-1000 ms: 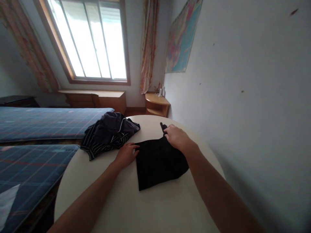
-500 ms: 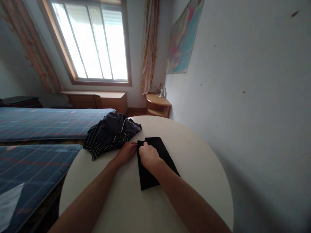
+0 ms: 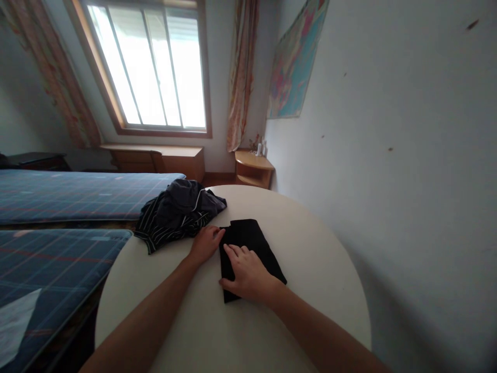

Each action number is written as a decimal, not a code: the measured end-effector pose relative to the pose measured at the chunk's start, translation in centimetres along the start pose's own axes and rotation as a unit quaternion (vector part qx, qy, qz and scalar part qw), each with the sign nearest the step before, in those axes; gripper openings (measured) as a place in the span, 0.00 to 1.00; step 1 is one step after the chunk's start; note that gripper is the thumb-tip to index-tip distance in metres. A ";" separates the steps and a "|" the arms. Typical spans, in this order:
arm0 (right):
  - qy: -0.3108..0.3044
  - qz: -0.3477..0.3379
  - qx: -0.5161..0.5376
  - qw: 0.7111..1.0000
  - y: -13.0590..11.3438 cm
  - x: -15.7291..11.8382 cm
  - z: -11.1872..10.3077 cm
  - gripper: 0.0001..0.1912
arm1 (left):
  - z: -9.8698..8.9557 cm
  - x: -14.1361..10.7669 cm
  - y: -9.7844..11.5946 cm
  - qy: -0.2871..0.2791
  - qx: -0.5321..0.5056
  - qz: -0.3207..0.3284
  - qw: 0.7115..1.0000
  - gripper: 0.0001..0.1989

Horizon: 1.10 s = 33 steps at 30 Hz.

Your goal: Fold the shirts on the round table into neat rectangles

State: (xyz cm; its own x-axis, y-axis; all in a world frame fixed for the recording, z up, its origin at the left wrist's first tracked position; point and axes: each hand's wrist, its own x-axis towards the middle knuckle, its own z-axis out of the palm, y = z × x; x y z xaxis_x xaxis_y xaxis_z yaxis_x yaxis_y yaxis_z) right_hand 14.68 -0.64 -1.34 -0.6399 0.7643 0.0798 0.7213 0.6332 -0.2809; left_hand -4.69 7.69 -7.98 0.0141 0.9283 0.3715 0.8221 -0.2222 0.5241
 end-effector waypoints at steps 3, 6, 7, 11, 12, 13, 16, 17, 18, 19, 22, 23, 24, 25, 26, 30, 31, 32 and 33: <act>0.012 -0.045 0.061 0.997 1.5 -0.4 -0.1 0.33 | 0.8 -0.2 0.4 0.022 0.012 -0.020 0.999 0.17; 0.011 -0.096 0.129 0.987 3.3 -0.4 -0.8 0.21 | 1.4 -0.3 0.5 0.034 0.016 -0.029 0.999 0.13; 0.020 -0.102 0.144 0.984 3.9 -0.4 -0.9 0.20 | 1.5 -0.4 0.5 0.037 0.016 -0.030 0.999 0.13; 0.065 -0.071 0.104 0.990 5.5 -0.6 -0.6 0.21 | 1.7 -0.5 0.3 0.050 0.007 -0.035 0.998 0.13; 0.057 -0.063 0.081 0.993 5.6 -0.7 -0.3 0.24 | 1.7 -0.6 0.3 0.054 0.004 -0.036 0.998 0.13; 0.043 -0.058 0.061 0.996 5.6 -0.8 0.0 0.25 | 1.7 -0.6 0.4 0.059 0.002 -0.035 0.998 0.15; 0.016 -0.056 0.016 0.998 5.1 -1.0 0.9 0.26 | 1.5 -0.9 0.6 0.066 -0.005 -0.010 0.998 0.20; 0.017 -0.054 0.007 0.998 4.9 -1.1 1.0 0.26 | 1.3 -1.0 0.8 0.066 -0.007 0.002 0.998 0.20; 0.019 -0.052 0.000 0.998 4.7 -1.1 1.2 0.26 | 1.2 -1.0 0.9 0.065 -0.007 0.017 0.998 0.18; 0.022 -0.051 -0.005 0.998 4.6 -1.1 1.3 0.26 | 1.1 -1.1 1.0 0.059 -0.006 0.036 0.998 0.17; 0.022 -0.052 -0.009 0.998 4.6 -1.0 1.2 0.26 | 1.0 -1.2 1.1 0.028 -0.003 0.081 0.996 0.18; 0.019 -0.053 -0.007 0.998 4.6 -1.0 1.2 0.26 | 1.0 -1.2 1.1 0.017 -0.002 0.087 0.996 0.19; 0.014 -0.054 -0.004 0.998 4.6 -0.9 1.1 0.27 | 1.0 -1.2 1.1 0.008 -0.002 0.087 0.996 0.20; 0.008 -0.058 0.001 0.998 4.7 -0.9 1.1 0.27 | 1.1 -1.2 1.0 0.002 -0.002 0.084 0.996 0.20; 0.002 -0.063 0.007 0.998 4.7 -0.9 1.0 0.28 | 1.1 -1.2 0.9 -0.002 -0.001 0.081 0.997 0.19; -0.014 -0.080 0.021 0.996 4.2 -0.9 1.1 0.31 | 1.0 -1.2 0.9 -0.012 -0.001 0.076 0.997 0.20; -0.015 -0.080 0.020 0.997 4.0 -1.0 1.1 0.32 | 0.9 -1.2 1.0 -0.014 -0.001 0.076 0.997 0.20; -0.014 -0.078 0.019 0.997 3.8 -1.1 1.2 0.32 | 0.8 -1.2 1.1 -0.015 -0.001 0.076 0.997 0.20; -0.013 -0.076 0.018 0.997 3.6 -1.1 1.3 0.33 | 0.7 -1.2 1.3 -0.015 0.000 0.074 0.997 0.20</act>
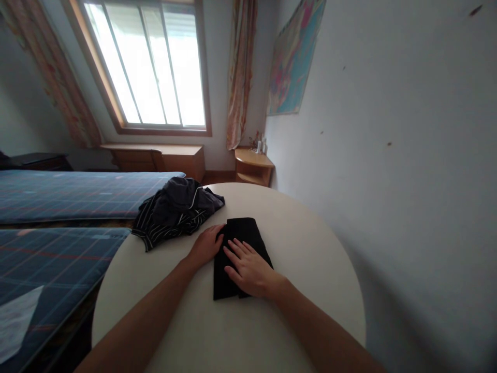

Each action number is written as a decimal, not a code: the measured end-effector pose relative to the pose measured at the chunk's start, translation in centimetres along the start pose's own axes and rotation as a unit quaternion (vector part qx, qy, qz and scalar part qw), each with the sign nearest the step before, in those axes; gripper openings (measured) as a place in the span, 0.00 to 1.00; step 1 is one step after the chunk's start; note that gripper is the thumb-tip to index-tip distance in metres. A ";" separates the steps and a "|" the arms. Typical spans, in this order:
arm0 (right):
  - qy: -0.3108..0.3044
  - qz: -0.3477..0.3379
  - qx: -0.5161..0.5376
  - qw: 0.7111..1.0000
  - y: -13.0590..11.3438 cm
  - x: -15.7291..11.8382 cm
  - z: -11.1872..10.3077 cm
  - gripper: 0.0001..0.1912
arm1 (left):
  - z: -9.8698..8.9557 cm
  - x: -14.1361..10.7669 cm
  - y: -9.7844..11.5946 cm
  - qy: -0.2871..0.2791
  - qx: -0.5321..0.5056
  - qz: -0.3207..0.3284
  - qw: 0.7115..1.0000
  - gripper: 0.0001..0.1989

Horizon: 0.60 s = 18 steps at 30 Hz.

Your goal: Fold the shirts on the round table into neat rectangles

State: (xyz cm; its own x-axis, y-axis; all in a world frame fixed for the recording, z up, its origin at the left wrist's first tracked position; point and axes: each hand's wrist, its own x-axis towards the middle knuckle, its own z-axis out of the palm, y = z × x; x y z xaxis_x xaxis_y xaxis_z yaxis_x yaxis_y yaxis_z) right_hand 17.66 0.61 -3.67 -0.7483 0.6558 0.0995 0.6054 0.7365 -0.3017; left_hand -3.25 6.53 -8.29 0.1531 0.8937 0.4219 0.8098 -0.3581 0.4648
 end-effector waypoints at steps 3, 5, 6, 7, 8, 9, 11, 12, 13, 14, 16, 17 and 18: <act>0.000 -0.007 0.006 1.000 -0.6 -0.2 0.0 0.34 | -0.5 0.2 0.5 0.008 0.014 -0.023 1.000 0.16; -0.012 -0.034 0.025 0.999 -0.7 -0.3 -0.3 0.36 | -0.9 0.4 0.8 0.022 0.031 -0.054 0.998 0.16; -0.021 -0.053 0.039 0.998 -0.7 -0.3 -0.5 0.36 | -1.1 0.4 0.9 0.029 0.039 -0.070 0.996 0.17; -0.029 -0.072 0.054 0.996 -0.6 -0.4 -0.7 0.37 | -1.3 0.4 0.9 0.036 0.047 -0.085 0.995 0.18; -0.036 -0.089 0.068 0.993 -0.5 -0.4 -0.8 0.37 | -1.4 0.3 1.0 0.040 0.052 -0.096 0.993 0.18; -0.041 -0.102 0.080 0.991 -0.4 -0.4 -0.9 0.37 | -1.5 0.3 1.0 0.043 0.055 -0.104 0.992 0.18; -0.034 -0.111 0.096 0.989 -0.4 -0.4 -0.9 0.36 | -1.5 0.2 0.9 0.043 0.059 -0.112 0.991 0.16; -0.023 -0.106 0.099 0.989 -0.6 -0.5 -0.8 0.34 | -1.4 0.2 0.8 0.042 0.060 -0.115 0.991 0.15; -0.009 -0.098 0.098 0.990 -0.8 -0.5 -0.6 0.33 | -1.2 0.2 0.7 0.042 0.062 -0.118 0.990 0.13; 0.006 -0.086 0.093 0.992 -1.1 -0.6 -0.4 0.32 | -1.0 0.2 0.6 0.043 0.063 -0.122 0.990 0.12; 0.024 -0.065 0.075 0.995 -1.9 -0.7 -0.1 0.33 | -0.7 0.3 0.4 0.046 0.061 -0.133 0.988 0.10; 0.023 -0.059 0.065 0.996 -2.3 -0.8 0.0 0.34 | -0.5 0.4 0.4 0.049 0.058 -0.138 0.987 0.08; 0.017 -0.055 0.055 0.997 -2.6 -0.8 0.0 0.37 | -0.4 0.4 0.4 0.053 0.055 -0.142 0.987 0.06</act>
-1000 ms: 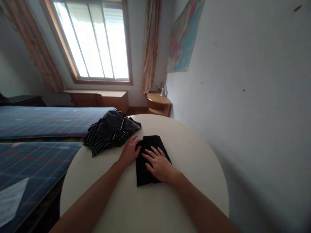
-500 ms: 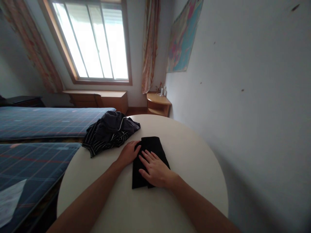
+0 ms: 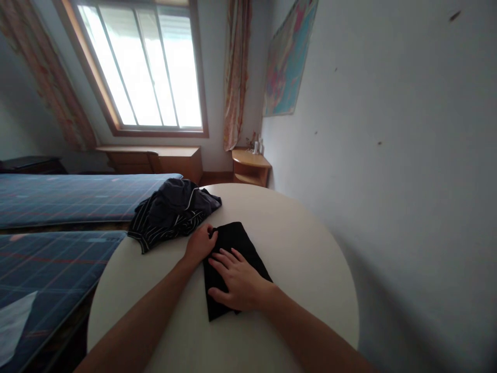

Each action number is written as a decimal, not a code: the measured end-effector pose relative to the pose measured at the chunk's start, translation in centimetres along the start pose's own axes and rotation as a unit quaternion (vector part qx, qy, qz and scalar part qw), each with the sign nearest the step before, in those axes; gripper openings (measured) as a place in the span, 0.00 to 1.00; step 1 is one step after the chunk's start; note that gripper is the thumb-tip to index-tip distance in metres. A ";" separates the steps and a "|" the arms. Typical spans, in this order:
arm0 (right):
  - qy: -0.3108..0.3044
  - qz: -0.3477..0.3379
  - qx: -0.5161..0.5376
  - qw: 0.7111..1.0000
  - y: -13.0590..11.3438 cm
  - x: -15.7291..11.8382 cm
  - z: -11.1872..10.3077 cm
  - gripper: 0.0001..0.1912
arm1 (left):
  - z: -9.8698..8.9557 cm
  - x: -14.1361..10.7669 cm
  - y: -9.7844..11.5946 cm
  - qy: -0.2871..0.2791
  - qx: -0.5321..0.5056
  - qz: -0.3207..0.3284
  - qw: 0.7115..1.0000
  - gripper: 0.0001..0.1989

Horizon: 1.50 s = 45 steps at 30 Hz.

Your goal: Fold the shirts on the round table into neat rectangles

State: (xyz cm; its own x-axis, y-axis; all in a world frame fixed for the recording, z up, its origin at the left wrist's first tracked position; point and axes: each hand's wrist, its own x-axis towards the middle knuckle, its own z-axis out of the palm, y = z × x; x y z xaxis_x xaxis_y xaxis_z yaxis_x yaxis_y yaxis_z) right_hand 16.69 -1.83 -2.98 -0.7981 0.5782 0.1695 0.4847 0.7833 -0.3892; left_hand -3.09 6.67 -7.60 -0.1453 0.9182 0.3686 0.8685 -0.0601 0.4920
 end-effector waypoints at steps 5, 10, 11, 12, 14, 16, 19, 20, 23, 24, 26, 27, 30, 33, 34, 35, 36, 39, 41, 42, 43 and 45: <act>-0.032 -0.002 -0.018 0.999 -0.5 0.0 -0.2 0.43 | -0.5 -0.2 0.7 0.013 -0.032 0.054 0.998 0.18; -0.036 -0.035 -0.006 0.999 0.0 0.0 0.0 0.44 | -0.9 -0.1 0.4 -0.112 -0.119 0.196 0.967 0.18; -0.035 -0.041 -0.003 0.999 0.1 0.0 0.0 0.45 | -0.8 0.0 0.2 -0.133 -0.130 0.196 0.963 0.18; -0.034 -0.045 -0.002 0.998 0.0 -0.1 -0.1 0.45 | -0.7 0.2 -0.1 -0.145 -0.134 0.187 0.962 0.19; -0.037 -0.047 -0.003 0.998 -0.1 -0.2 -0.1 0.44 | -0.4 0.4 -0.5 -0.153 -0.135 0.174 0.963 0.20; -0.043 -0.047 -0.009 0.998 -0.5 -0.3 -0.1 0.44 | -0.3 0.4 -0.7 -0.152 -0.139 0.169 0.964 0.21; -0.040 -0.036 -0.020 0.998 -1.1 -0.4 0.2 0.43 | -0.5 0.3 -0.9 -0.134 -0.147 0.158 0.967 0.22; -0.037 -0.028 -0.023 0.999 -1.2 -0.3 0.4 0.42 | -0.6 0.3 -0.9 -0.125 -0.148 0.152 0.969 0.23; -0.027 -0.009 -0.029 0.999 -0.8 -0.1 0.9 0.39 | -0.7 0.4 -1.4 -0.089 -0.142 0.128 0.978 0.26; -0.026 -0.004 -0.030 0.999 -0.5 0.1 1.0 0.38 | -0.5 0.5 -1.6 -0.076 -0.137 0.120 0.980 0.26; -0.023 0.010 -0.038 0.999 0.6 0.4 0.8 0.38 | -0.1 0.6 -2.0 -0.055 -0.120 0.110 0.985 0.27; -0.019 0.022 -0.045 0.999 1.4 0.5 0.6 0.37 | 0.2 0.7 -2.2 -0.050 -0.110 0.108 0.987 0.26; 0.002 0.073 -0.082 0.994 4.1 0.8 -0.5 0.34 | 1.2 0.5 -2.8 -0.050 -0.073 0.115 0.989 0.24; 0.032 0.158 -0.133 0.978 7.3 0.5 -2.0 0.32 | 1.9 -0.1 -3.2 -0.060 -0.029 0.128 0.990 0.21; 0.045 0.191 -0.150 0.969 8.4 0.2 -2.5 0.31 | 2.0 -0.2 -3.2 -0.064 -0.016 0.133 0.989 0.21; 0.057 0.223 -0.166 0.959 9.5 -0.1 -2.9 0.30 | 2.1 -0.4 -3.3 -0.067 -0.004 0.138 0.988 0.21; 0.070 0.255 -0.179 0.948 10.5 -0.4 -3.3 0.28 | 2.1 -0.5 -3.3 -0.071 0.007 0.142 0.987 0.21; 0.095 0.341 -0.186 0.916 13.4 -1.3 -4.0 0.26 | 2.2 -0.6 -3.4 -0.076 0.034 0.152 0.985 0.21; 0.102 0.380 -0.175 0.902 15.1 -1.6 -4.3 0.25 | 2.2 -0.6 -3.3 -0.078 0.046 0.156 0.984 0.21; 0.106 0.395 -0.169 0.897 15.9 -1.6 -4.4 0.25 | 2.2 -0.6 -3.3 -0.079 0.051 0.157 0.983 0.21; 0.113 0.411 -0.164 0.890 16.6 -1.6 -4.4 0.25 | 2.2 -0.6 -3.3 -0.080 0.055 0.158 0.983 0.21; 0.136 0.441 -0.161 0.872 18.0 -1.7 -4.5 0.24 | 2.2 -0.6 -3.2 -0.082 0.061 0.158 0.982 0.21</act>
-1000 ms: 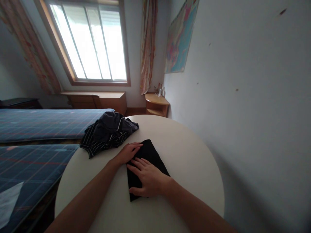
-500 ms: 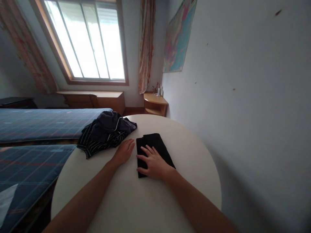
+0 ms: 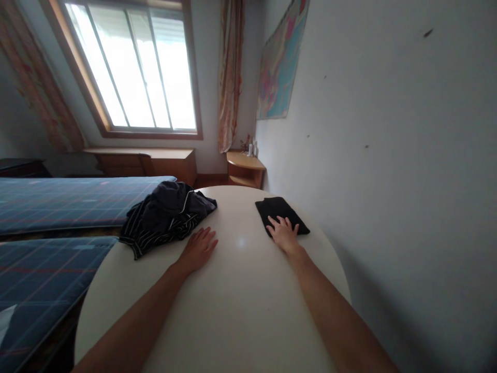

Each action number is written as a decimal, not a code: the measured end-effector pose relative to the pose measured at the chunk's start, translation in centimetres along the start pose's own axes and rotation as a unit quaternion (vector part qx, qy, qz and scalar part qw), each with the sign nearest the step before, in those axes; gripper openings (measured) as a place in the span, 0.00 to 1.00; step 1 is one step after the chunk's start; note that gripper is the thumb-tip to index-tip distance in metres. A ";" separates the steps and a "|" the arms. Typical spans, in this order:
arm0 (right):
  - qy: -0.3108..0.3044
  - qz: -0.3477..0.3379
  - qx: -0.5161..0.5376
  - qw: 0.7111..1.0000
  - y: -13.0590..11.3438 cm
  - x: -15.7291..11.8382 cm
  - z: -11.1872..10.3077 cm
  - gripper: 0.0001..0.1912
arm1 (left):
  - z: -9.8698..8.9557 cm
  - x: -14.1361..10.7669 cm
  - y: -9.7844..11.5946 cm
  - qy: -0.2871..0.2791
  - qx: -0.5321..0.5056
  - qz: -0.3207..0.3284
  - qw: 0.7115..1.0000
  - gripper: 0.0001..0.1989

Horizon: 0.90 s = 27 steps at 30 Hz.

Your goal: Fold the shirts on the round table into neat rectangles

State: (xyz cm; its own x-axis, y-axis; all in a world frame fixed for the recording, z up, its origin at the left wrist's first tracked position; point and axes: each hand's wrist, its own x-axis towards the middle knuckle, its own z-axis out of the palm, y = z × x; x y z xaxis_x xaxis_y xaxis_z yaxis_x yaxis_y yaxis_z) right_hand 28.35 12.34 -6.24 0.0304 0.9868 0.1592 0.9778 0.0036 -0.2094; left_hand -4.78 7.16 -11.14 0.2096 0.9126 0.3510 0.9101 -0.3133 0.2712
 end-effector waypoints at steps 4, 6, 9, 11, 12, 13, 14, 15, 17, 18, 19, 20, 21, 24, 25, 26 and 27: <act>0.081 0.052 0.004 0.995 1.6 1.5 0.9 0.22 | -0.2 0.0 0.1 -0.007 0.005 -0.003 1.000 0.22; 0.101 0.057 0.008 0.993 2.3 2.1 1.2 0.21 | -0.3 0.0 0.1 -0.009 0.005 -0.005 1.000 0.22; 0.091 0.047 0.020 0.994 3.1 2.8 1.4 0.22 | -0.3 -0.1 0.2 -0.009 0.002 -0.008 1.000 0.22; 0.081 0.040 0.027 0.996 3.4 3.0 1.4 0.22 | -0.3 -0.1 0.2 -0.004 -0.003 -0.007 1.000 0.21; 0.077 0.039 0.028 0.996 3.5 3.0 1.4 0.23 | -0.3 -0.2 0.2 -0.001 -0.006 -0.006 1.000 0.21; 0.075 0.039 0.027 0.996 3.6 3.0 1.4 0.23 | -0.4 -0.2 0.3 0.003 -0.009 -0.004 1.000 0.20; 0.073 0.039 0.024 0.996 3.6 2.8 1.5 0.24 | -0.4 -0.2 0.4 0.008 -0.012 -0.003 1.000 0.20; 0.073 0.039 0.018 0.996 3.6 2.6 1.5 0.25 | -0.5 -0.2 0.5 0.015 -0.015 -0.003 1.000 0.20; 0.073 0.037 0.006 0.997 3.5 2.1 1.5 0.29 | -0.9 0.0 0.9 0.033 -0.022 -0.004 0.999 0.19; 0.073 0.036 0.000 0.997 3.3 1.8 1.5 0.31 | -1.2 0.2 1.1 0.046 -0.026 -0.006 0.999 0.19; 0.072 0.035 -0.006 0.997 3.2 1.5 1.4 0.32 | -1.7 0.4 1.3 0.061 -0.029 -0.009 0.998 0.18; 0.071 0.033 -0.012 0.997 3.0 1.2 1.4 0.33 | -2.3 0.6 1.5 0.077 -0.033 -0.014 0.996 0.18; 0.067 0.031 -0.017 0.997 2.7 0.9 1.4 0.33 | -3.0 0.8 1.6 0.101 -0.034 -0.019 0.994 0.18; 0.046 0.022 -0.027 0.998 1.9 0.2 1.2 0.34 | -5.3 1.2 1.6 0.226 -0.012 -0.032 0.973 0.17; 0.040 0.020 -0.030 0.999 1.7 0.1 1.2 0.34 | -5.9 1.2 1.4 0.275 0.005 -0.041 0.961 0.17; 0.034 0.019 -0.032 0.999 1.5 0.0 1.2 0.34 | -6.4 1.2 1.2 0.312 0.027 -0.055 0.948 0.17; 0.031 0.019 -0.034 0.999 1.3 -0.1 1.3 0.34 | -6.8 1.1 0.9 0.331 0.049 -0.074 0.939 0.17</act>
State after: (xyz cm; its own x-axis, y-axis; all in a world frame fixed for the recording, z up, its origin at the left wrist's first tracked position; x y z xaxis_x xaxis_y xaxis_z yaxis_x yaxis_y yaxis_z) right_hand 29.38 12.46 -7.75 0.0778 0.9741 0.2124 0.9876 -0.0462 -0.1498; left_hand -6.20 6.08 -4.46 -0.1599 0.5703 0.8057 0.9474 -0.1406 0.2875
